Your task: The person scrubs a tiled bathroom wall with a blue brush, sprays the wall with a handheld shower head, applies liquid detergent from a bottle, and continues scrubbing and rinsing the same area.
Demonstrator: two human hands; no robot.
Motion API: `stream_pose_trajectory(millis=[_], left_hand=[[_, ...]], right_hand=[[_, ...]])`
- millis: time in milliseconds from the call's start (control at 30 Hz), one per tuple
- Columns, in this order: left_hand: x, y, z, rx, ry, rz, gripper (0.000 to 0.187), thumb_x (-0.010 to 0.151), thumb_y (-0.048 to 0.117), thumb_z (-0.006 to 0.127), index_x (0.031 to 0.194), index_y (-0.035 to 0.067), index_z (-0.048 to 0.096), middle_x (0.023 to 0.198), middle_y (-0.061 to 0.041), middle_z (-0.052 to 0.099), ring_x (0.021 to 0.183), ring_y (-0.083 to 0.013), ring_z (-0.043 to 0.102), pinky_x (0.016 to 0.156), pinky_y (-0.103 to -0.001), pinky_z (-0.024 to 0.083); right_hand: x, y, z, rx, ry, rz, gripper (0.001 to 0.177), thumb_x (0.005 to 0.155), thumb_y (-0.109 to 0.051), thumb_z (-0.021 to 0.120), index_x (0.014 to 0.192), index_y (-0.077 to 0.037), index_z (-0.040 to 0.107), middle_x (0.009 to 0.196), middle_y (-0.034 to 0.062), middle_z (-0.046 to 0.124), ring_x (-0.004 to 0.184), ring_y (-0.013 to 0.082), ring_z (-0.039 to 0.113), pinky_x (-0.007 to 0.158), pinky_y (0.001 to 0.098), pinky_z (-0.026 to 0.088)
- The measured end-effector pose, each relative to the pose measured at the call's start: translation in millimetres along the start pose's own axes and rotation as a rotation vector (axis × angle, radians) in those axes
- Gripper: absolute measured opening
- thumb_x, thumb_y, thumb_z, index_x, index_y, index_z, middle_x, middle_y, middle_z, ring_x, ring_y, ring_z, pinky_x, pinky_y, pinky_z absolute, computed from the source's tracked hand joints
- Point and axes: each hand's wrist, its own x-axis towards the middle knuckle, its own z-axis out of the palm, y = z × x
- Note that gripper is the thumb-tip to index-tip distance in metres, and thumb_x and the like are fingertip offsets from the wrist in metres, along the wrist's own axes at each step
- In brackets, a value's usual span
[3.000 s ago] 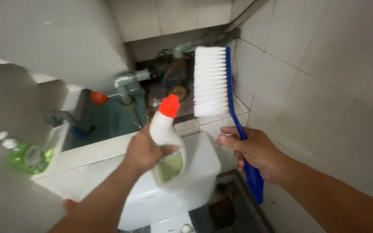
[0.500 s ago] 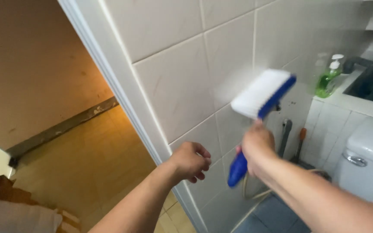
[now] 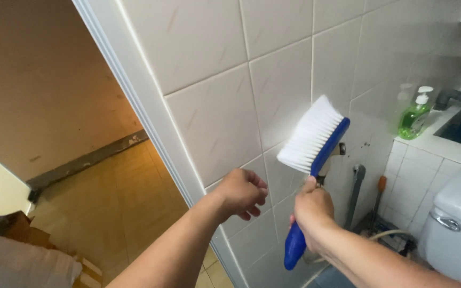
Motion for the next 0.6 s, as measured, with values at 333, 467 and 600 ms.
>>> stream_pose_trajectory(millis=[333,467,600], left_hand=[[10.1,14.5,2.7,-0.019,-0.016,-0.015,0.022,0.094,0.013,0.062,0.113,0.004,0.066,0.095,-0.011,0.073,0.076,-0.0227,0.074,0.063,-0.037,0.061],[16.7,11.2,7.2,0.002,-0.026,-0.034,0.022,0.094,0.015,0.063,0.113,0.004,0.067,0.095,-0.011,0.074,0.077,-0.0223,0.074,0.064,-0.036,0.062],[17.9,16.4,8.1,0.026,0.001,-0.051,0.022,0.093,0.015,0.064,0.113,0.005,0.067,0.096,-0.011,0.075,0.077,-0.0224,0.074,0.064,-0.036,0.062]], right_hand=[[7.7,-139.1,-26.7,0.144,-0.042,-0.588,0.045,0.11,-0.047,0.028,0.091,-0.01,0.046,0.065,0.0016,0.048,0.05,0.0145,0.054,0.047,0.0328,0.053],[5.1,-54.5,-18.1,-0.064,-0.028,-0.275,0.05,0.108,-0.049,0.026,0.093,-0.009,0.051,0.061,0.0044,0.051,0.047,0.0181,0.054,0.047,0.0375,0.05],[8.3,-29.2,-21.1,0.065,-0.034,0.062,0.053,0.11,-0.05,0.027,0.095,-0.005,0.052,0.062,0.0067,0.048,0.048,0.0211,0.049,0.047,0.0396,0.046]])
